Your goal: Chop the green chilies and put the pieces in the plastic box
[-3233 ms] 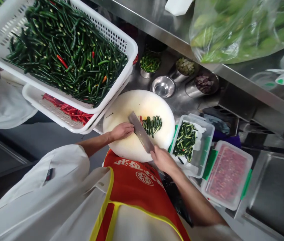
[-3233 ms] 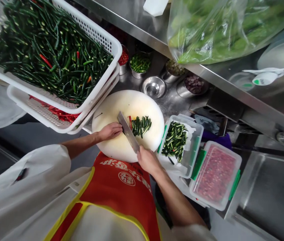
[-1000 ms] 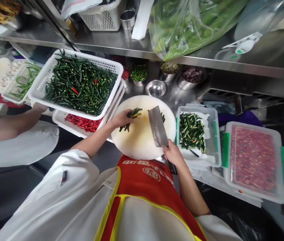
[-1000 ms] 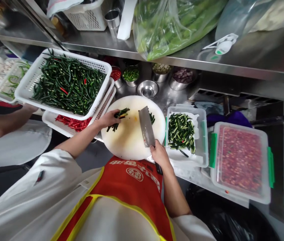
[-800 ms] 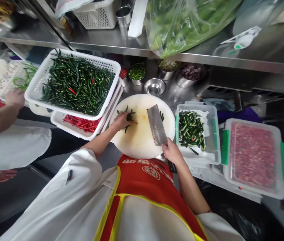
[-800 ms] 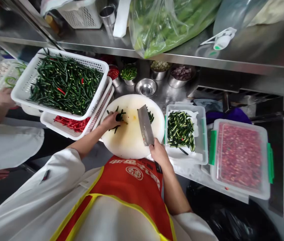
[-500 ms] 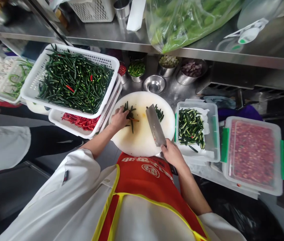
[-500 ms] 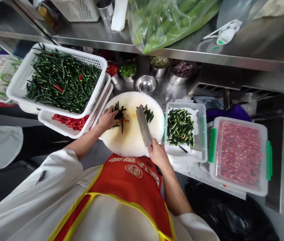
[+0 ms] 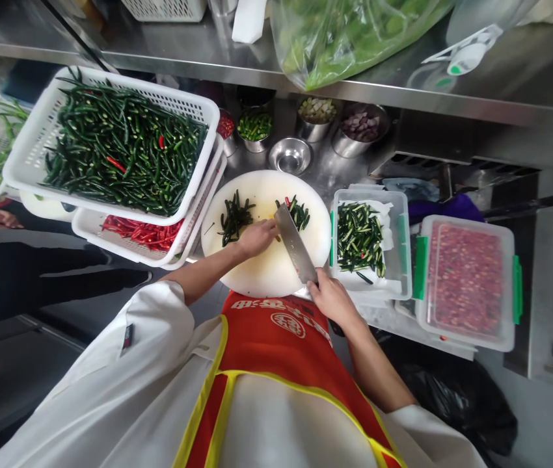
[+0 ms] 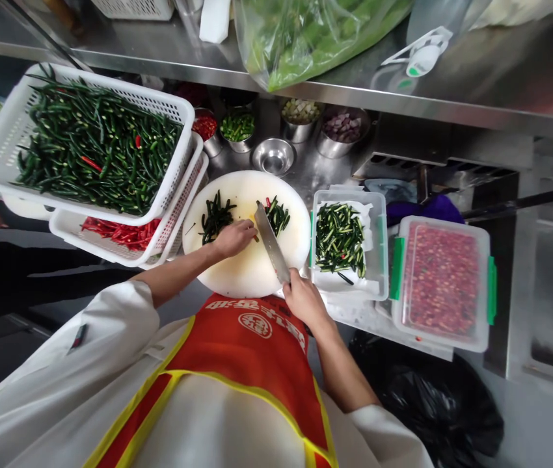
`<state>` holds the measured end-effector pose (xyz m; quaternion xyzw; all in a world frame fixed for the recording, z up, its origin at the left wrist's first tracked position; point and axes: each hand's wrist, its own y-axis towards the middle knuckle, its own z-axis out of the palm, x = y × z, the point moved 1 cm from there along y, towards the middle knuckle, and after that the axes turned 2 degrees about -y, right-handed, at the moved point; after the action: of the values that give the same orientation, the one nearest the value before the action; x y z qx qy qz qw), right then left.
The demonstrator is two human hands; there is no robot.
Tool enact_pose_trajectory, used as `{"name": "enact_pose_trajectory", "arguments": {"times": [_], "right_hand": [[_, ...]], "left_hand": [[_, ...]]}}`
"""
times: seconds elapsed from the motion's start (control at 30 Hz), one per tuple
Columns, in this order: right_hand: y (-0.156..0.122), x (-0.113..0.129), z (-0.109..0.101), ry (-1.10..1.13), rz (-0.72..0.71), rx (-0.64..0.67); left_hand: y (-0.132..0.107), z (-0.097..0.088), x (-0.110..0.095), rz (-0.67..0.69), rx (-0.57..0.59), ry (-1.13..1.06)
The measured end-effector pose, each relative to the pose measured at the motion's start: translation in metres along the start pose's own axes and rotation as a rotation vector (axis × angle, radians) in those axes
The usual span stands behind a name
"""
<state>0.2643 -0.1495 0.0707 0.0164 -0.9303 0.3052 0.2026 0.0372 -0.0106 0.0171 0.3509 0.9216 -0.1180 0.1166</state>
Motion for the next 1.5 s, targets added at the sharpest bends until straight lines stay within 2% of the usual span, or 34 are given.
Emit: {"name": "enact_pose_trajectory", "arguments": {"times": [0.1,0.23,0.5,0.63,0.93,1.03,1.2,1.33,1.5], "right_hand": [[-0.003,-0.003,-0.007,-0.046,0.005,0.007],[-0.009,-0.008,-0.018,-0.118,0.007,0.033],[-0.021,-0.006,-0.031,-0.102,0.001,0.091],[-0.025,-0.007,-0.034,-0.068,0.009,0.111],[-0.027,-0.013,-0.042,-0.054,-0.019,0.181],[-0.015,-0.008,-0.031,-0.035,-0.004,0.167],[0.026,0.013,-0.006,-0.031,0.014,0.063],[0.036,0.012,-0.012,-0.060,-0.036,0.048],[0.026,0.000,-0.019,-0.014,-0.019,0.014]], "left_hand": [[-0.001,0.014,-0.012,0.089,-0.014,-0.090],[-0.009,0.026,-0.009,0.142,-0.058,-0.210],[-0.015,0.035,0.004,0.183,-0.117,-0.273],[-0.011,0.038,0.005,0.227,-0.110,-0.274],[-0.009,0.041,0.004,0.229,-0.115,-0.245],[-0.010,0.043,0.005,0.230,-0.124,-0.243],[-0.010,0.041,0.011,0.228,-0.128,-0.259],[-0.009,0.039,0.011,0.235,-0.103,-0.252],[-0.016,0.034,0.007,0.203,-0.127,-0.267]]}}
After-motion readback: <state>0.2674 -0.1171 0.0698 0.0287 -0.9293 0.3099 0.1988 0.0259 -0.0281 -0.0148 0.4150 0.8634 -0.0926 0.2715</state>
